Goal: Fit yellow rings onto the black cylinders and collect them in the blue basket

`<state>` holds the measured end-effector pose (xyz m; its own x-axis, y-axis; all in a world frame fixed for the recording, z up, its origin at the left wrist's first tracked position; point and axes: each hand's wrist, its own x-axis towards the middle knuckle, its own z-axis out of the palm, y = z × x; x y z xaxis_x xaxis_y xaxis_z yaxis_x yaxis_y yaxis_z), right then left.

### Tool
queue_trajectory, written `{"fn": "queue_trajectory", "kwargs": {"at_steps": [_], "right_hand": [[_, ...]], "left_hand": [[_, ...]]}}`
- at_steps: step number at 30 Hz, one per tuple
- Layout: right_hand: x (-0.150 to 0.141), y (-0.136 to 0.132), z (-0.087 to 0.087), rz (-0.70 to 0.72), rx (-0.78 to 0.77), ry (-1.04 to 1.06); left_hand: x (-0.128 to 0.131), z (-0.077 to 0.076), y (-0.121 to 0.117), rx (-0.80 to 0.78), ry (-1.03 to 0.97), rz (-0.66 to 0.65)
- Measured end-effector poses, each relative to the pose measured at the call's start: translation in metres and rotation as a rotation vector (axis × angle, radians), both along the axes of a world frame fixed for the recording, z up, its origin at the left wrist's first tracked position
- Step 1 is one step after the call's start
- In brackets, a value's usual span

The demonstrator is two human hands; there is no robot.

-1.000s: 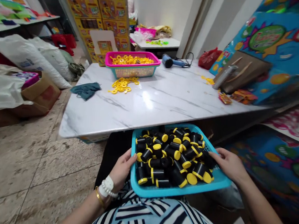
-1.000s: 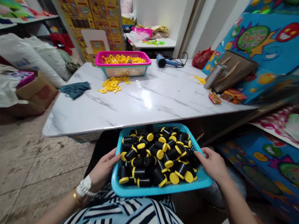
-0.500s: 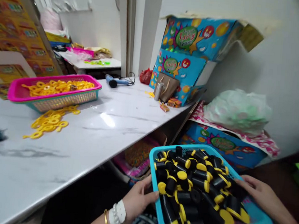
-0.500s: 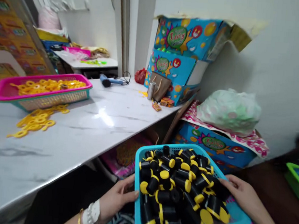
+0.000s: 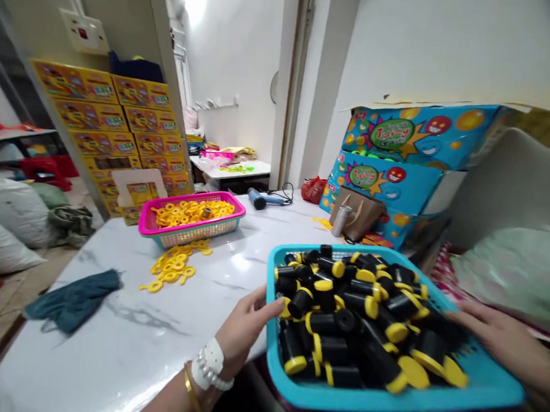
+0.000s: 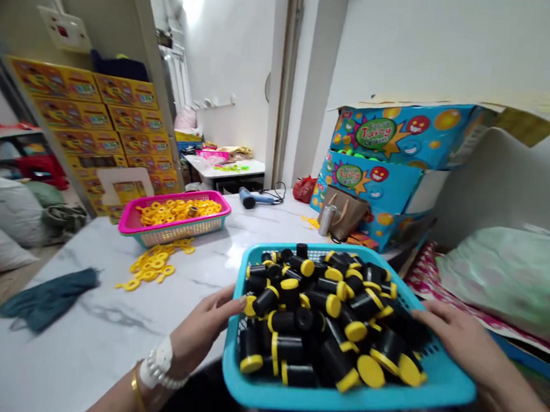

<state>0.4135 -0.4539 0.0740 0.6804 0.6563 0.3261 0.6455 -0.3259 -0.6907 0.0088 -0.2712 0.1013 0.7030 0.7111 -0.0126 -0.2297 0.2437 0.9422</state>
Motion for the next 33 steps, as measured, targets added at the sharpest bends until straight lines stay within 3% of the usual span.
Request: {"fn": "queue_trajectory", "kwargs": {"at_steps": [3, 8, 11, 14, 16, 19, 21, 22, 23, 25, 27, 28, 30, 33], "right_hand": [[-0.010, 0.091, 0.000, 0.195, -0.112, 0.203], [-0.016, 0.230, 0.005, 0.287, -0.040, 0.211], [-0.013, 0.291, 0.007, 0.295, -0.009, 0.177], [-0.006, 0.327, 0.001, 0.275, -0.019, 0.137], [0.002, 0.335, -0.006, 0.252, -0.037, 0.102], [0.009, 0.325, -0.012, 0.168, -0.039, 0.010], [-0.002, 0.307, -0.012, 0.124, 0.030, -0.124], [-0.015, 0.296, -0.011, 0.134, 0.087, -0.212], [-0.033, 0.285, -0.010, 0.190, 0.187, -0.365], [-0.078, 0.266, -0.010, 0.447, 0.325, -0.599], [-0.122, 0.256, -0.015, 0.741, 0.345, -0.725], [-0.139, 0.256, -0.019, 0.807, 0.343, -0.745], [-0.158, 0.263, -0.029, 0.810, 0.380, -0.752], [-0.151, 0.285, -0.039, 0.757, 0.431, -0.728]], "left_hand": [[-0.020, -0.002, 0.036, -0.009, 0.117, 0.154], [-0.018, -0.006, 0.110, -0.081, 0.176, 0.302], [0.001, -0.015, 0.159, -0.100, 0.153, 0.368], [0.020, -0.026, 0.195, -0.100, 0.155, 0.418], [0.026, -0.034, 0.205, -0.089, 0.152, 0.410], [0.017, -0.041, 0.203, -0.047, 0.161, 0.357], [0.003, -0.041, 0.202, 0.132, 0.282, 0.421], [-0.005, -0.039, 0.204, 0.293, 0.377, 0.503], [-0.013, -0.036, 0.209, 0.492, 0.484, 0.599], [-0.026, -0.030, 0.226, 0.911, 0.675, 0.742], [-0.035, -0.029, 0.249, 1.227, 0.913, 0.749], [-0.039, -0.030, 0.261, 1.313, 1.044, 0.731], [-0.045, -0.035, 0.282, 1.378, 1.228, 0.698], [-0.055, -0.043, 0.303, 1.400, 1.296, 0.679]]}}
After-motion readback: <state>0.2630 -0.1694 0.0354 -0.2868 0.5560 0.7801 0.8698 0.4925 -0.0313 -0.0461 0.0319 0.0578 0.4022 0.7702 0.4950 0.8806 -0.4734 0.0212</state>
